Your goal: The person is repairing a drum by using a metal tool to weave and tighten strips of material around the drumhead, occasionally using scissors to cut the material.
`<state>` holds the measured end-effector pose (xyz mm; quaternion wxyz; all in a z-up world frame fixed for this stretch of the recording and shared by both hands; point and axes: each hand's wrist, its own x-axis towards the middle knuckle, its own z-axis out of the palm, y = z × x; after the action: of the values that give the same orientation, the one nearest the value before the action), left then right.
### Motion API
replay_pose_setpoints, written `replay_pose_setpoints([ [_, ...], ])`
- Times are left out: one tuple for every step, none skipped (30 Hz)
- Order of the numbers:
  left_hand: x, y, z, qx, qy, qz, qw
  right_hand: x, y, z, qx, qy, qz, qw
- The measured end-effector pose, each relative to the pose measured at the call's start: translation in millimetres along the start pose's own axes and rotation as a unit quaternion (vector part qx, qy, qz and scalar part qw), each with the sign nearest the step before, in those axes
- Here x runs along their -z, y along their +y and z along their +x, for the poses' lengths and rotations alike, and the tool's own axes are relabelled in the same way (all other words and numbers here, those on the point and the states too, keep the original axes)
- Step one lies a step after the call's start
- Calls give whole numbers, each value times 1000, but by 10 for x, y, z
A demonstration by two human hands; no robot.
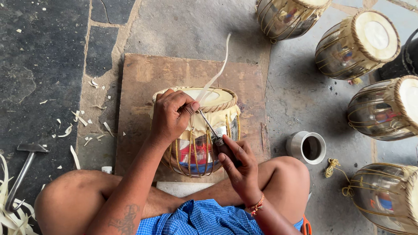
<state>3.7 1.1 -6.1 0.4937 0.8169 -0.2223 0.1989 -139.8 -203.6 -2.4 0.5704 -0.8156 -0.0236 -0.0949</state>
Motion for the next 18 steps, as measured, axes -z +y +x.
replay_pose_setpoints([
  [3, -1, -3, 5, -1, 0, 1000, -50, 30, -19, -88, 11, 69, 994],
  [8, 1, -7, 11, -2, 0, 1000, -98, 35, -30, -175, 22, 136, 975],
  [3, 6, -2, 16, -2, -1, 1000, -130, 18, -24, -196, 28, 139, 970],
  [-1, 11, 5, 20, -5, 8, 1000, -165, -13, -9, -218, 33, 142, 965],
  [-24, 31, 3, 23, -8, 15, 1000, -190, -60, -3, -240, 40, 143, 959],
  [-43, 58, -6, 27, -11, 21, 999, -226, -115, 5, -138, 46, 36, 989],
  [-47, 79, -1, 27, -4, 26, 999, -303, -176, 21, -32, 54, -71, 996],
  [-48, 108, -7, 26, 4, 30, 999, -354, -235, 36, 74, 59, -176, 980],
  [-54, 130, -7, 25, 16, 35, 999, -371, -270, 78, 81, 54, -173, 980],
  [-53, 137, -10, 24, 16, 35, 999, -369, -294, 101, 87, 48, -170, 980],
  [-52, 153, -61, 28, 11, 33, 999, -336, -318, 59, 85, 42, -169, 981],
  [-49, 164, -104, 33, 5, 30, 999, -301, -329, 7, 36, 7, -135, 990],
  [-57, 178, -104, 31, 11, 37, 999, -241, -323, -3, -6, -24, -97, 995],
  [-64, 217, -126, 30, 17, 44, 998, -165, -317, -27, -48, -55, -59, 996],
  [-68, 256, -157, 31, 27, 52, 998, -115, -310, -77, -142, -59, 56, 986],
  [-73, 291, -185, 42, 22, 46, 998, -87, -301, -154, -233, -62, 171, 955],
  [-83, 331, -224, 54, 16, 40, 998, -68, -279, -235, -321, -62, 282, 902],
  [-95, 379, -271, 66, 9, 34, 997, -114, -239, -318, -213, -38, 142, 966],
])
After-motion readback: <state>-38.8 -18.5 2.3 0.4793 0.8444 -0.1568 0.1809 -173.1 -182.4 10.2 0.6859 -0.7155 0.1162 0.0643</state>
